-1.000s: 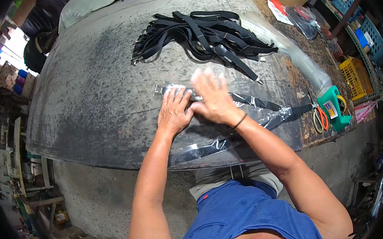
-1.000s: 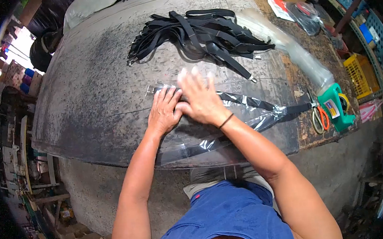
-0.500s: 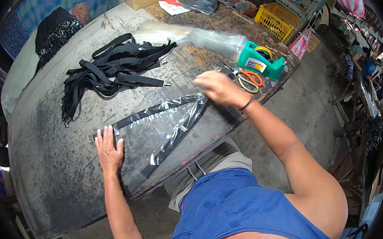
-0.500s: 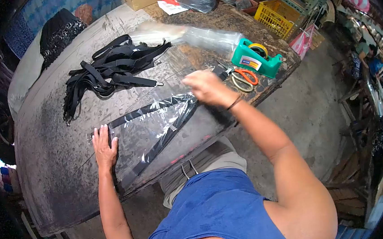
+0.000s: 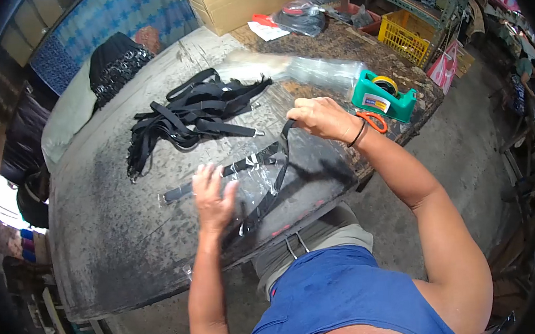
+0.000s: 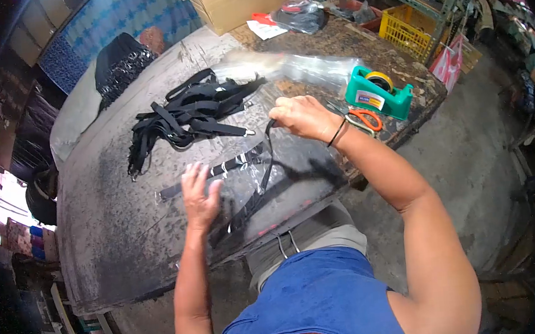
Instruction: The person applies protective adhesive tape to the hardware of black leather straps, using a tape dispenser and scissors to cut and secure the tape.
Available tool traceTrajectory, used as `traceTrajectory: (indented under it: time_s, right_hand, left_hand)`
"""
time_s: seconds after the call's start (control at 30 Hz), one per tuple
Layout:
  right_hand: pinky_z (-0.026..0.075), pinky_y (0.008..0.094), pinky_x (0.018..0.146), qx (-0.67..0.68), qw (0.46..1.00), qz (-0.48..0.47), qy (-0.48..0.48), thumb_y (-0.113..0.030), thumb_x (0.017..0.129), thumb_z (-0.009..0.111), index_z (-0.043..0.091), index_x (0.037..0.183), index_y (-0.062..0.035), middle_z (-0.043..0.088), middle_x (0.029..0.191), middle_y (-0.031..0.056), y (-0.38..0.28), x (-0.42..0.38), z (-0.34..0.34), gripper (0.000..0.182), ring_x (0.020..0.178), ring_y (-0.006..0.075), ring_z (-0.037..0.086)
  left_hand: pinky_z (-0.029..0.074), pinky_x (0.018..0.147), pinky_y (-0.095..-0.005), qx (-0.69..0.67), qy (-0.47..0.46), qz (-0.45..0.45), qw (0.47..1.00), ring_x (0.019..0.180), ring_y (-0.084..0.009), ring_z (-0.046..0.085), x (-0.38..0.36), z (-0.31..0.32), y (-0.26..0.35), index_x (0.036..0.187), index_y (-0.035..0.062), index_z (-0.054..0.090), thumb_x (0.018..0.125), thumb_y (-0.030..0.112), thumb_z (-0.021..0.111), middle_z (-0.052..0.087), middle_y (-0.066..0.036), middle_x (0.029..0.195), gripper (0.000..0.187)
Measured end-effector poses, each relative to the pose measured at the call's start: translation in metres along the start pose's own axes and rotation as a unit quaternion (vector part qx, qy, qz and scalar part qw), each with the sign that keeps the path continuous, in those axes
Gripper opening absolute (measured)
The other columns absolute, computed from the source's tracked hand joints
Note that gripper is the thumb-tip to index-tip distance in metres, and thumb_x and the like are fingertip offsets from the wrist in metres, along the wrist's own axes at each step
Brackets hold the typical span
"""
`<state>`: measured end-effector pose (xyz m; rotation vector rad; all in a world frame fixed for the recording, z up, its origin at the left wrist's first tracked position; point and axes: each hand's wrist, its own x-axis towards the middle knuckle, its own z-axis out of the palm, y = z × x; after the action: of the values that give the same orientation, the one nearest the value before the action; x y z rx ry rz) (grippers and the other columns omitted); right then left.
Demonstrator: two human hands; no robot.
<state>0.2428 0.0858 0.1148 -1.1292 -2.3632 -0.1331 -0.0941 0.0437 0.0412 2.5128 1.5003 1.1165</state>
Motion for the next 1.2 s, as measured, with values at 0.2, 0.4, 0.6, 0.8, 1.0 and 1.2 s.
traceTrajectory:
  time_s: [0.2,0.4,0.6,0.8,1.0,1.2]
  right_hand:
    - [0.054,0.036,0.057,-0.114,0.993,-0.026,0.032,-0.017,0.071,0.065,0.062,0.078,-0.0094,0.061,0.078,0.0083,-0.067,0.04,-0.023,0.011,0.075,0.025,0.066]
    - [0.054,0.0377,0.052,-0.076,0.997,-0.005,0.018,-0.015,0.067,0.067,0.069,0.068,-0.0039,0.064,0.077,0.0143,-0.106,0.042,-0.035,0.011,0.067,0.0269,0.069]
    - [0.054,0.0383,0.054,-0.103,0.994,-0.038,-0.013,-0.014,0.071,0.066,0.066,0.073,-0.0014,0.062,0.078,0.0134,-0.114,0.038,-0.047,0.013,0.068,0.0272,0.068]
    - [0.052,0.0396,0.056,-0.101,0.989,-0.102,0.023,-0.017,0.071,0.067,0.061,0.074,-0.0053,0.06,0.078,0.0111,-0.112,0.037,-0.06,0.014,0.07,0.026,0.066]
    - [0.053,0.0402,0.073,-0.058,0.98,-0.104,-0.156,-0.023,0.076,0.068,0.071,0.093,-0.0138,0.068,0.088,0.0107,-0.079,0.091,-0.099,0.019,0.085,0.0293,0.067]
    - [0.051,0.0375,0.079,0.148,0.977,-0.068,-0.136,-0.023,0.08,0.071,0.073,0.098,-0.0088,0.07,0.089,0.0129,-0.053,0.133,-0.086,0.023,0.086,0.0292,0.067]
  left_hand:
    - [0.031,0.11,-0.045,-0.009,-0.012,-0.025,1.0,0.13,-0.0378,0.042,0.039,0.025,0.089,0.133,-0.0041,0.048,0.083,0.044,0.067,0.049,-0.023,0.136,0.072]
    - [0.036,0.102,-0.0475,-0.09,0.03,-0.023,0.995,0.119,-0.0418,0.05,0.036,0.043,0.083,0.125,-0.0063,0.051,0.09,0.045,0.054,0.055,-0.026,0.125,0.062]
    - [0.042,0.09,-0.0447,-0.135,0.044,-0.072,0.987,0.103,-0.0422,0.056,0.041,0.022,0.101,0.109,-0.0021,0.059,0.096,0.03,0.05,0.061,-0.021,0.11,0.036]
    - [0.046,0.081,-0.043,-0.137,0.028,-0.051,0.989,0.092,-0.0404,0.059,0.042,0.01,0.098,0.102,-0.0034,0.06,0.097,0.033,0.048,0.063,-0.022,0.098,0.038]
    - [0.043,0.084,-0.0277,-0.429,-0.225,-0.144,0.863,0.087,-0.0125,0.057,0.057,-0.03,0.077,0.116,-0.0033,0.065,0.098,0.025,0.049,0.066,-0.006,0.098,0.037]
    - [0.048,0.095,-0.0372,-0.6,-0.318,-0.216,0.702,0.107,-0.0276,0.063,0.052,-0.042,0.069,0.129,-0.0063,0.05,0.098,0.05,0.043,0.063,-0.023,0.118,0.065]
